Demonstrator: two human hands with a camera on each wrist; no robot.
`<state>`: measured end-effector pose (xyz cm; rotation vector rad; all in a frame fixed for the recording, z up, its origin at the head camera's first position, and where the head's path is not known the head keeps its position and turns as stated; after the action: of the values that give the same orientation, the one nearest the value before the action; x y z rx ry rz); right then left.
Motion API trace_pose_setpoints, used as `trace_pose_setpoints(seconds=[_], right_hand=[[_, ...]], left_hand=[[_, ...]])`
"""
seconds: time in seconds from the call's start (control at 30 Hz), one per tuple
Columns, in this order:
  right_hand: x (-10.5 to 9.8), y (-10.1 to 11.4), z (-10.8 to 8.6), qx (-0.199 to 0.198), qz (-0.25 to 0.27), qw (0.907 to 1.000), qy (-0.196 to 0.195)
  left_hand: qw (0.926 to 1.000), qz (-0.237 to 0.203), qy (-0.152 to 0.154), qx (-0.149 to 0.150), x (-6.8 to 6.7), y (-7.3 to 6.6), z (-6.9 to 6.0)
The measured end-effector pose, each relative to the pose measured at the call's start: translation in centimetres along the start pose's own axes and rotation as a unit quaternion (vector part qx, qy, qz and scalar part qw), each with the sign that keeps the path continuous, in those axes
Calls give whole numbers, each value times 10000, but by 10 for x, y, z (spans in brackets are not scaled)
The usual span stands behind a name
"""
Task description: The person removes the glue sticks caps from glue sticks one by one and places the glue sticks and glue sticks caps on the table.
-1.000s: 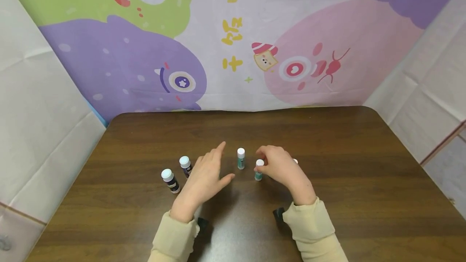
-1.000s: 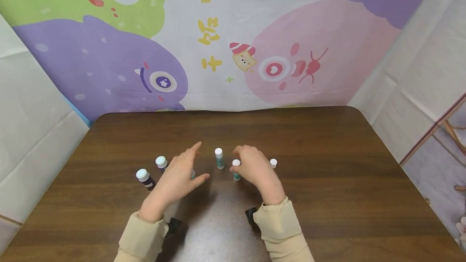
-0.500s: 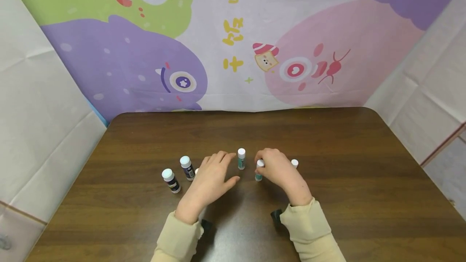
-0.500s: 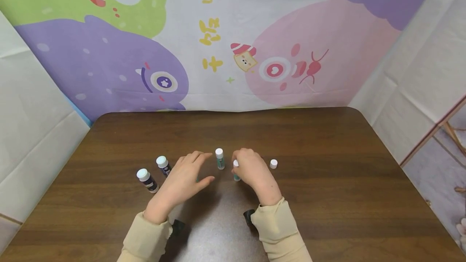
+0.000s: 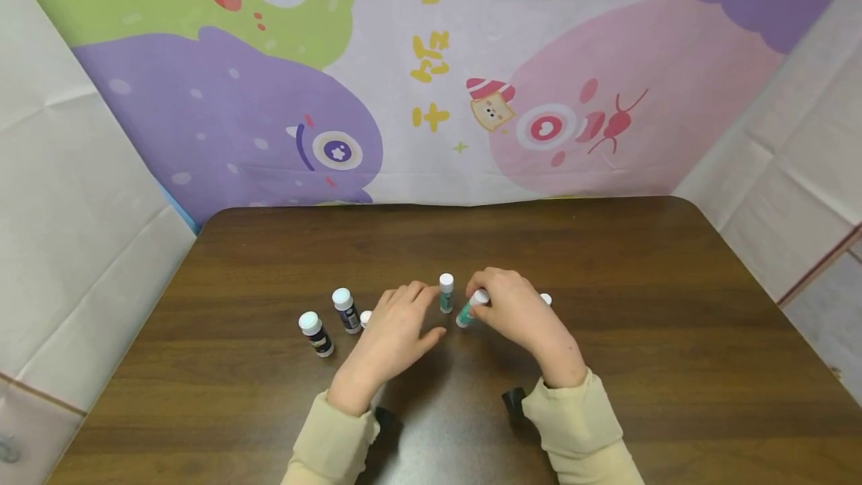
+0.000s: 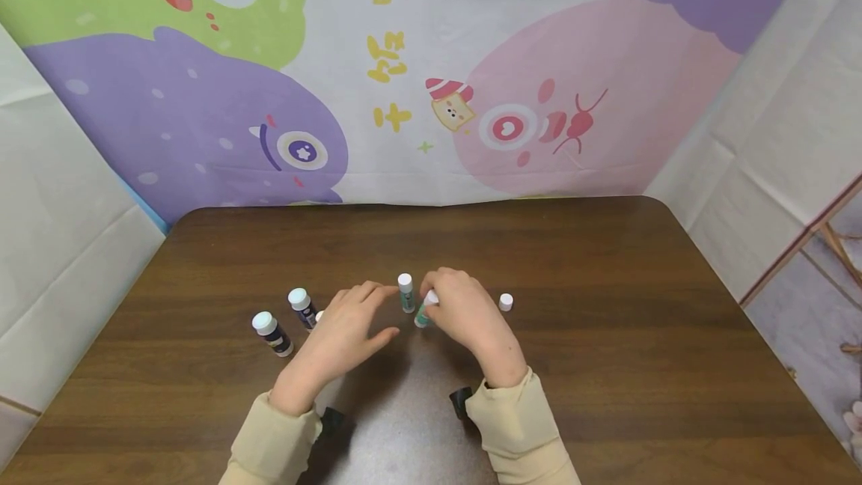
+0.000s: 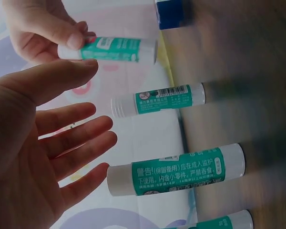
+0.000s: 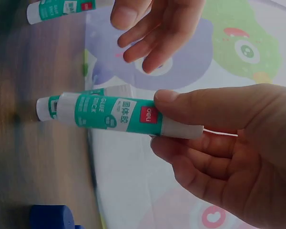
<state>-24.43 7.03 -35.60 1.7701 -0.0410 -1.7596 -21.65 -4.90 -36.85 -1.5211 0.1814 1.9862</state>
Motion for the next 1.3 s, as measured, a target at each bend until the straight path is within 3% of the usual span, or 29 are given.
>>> trace_pose_setpoints(seconds=[0.23, 0.53, 0.9, 1.1, 1.3], right_hand=[[-5, 8, -3, -142, 165, 9998, -50], [-11, 18, -6, -600, 371, 9973, -221], [-10, 24, -7, -897, 675, 9936, -131], [-10, 26, -8, -965, 679, 9929, -140], [-11, 26, -8, -976, 686, 9928, -111]], left_hand=[[9998, -13, -129, 130, -1, -5, 1], [9995, 48, -136, 281, -1, -9, 0], [9986, 99, -325, 401, -4, -12, 0], [9974, 122, -501, 511, -7, -14, -1], [9976, 144, -441, 508, -5, -15, 0]])
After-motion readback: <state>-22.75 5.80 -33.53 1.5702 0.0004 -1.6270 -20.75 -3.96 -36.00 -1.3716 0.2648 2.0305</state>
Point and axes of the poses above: each hand's wrist, its own z-axis towards the middle knuckle, its own x-axis out of the palm, y = z × x, the point moved 8 cm from there along z, towards the middle knuckle, and after that the axes turned 2 degrees about -z, right-handed, at the moved point
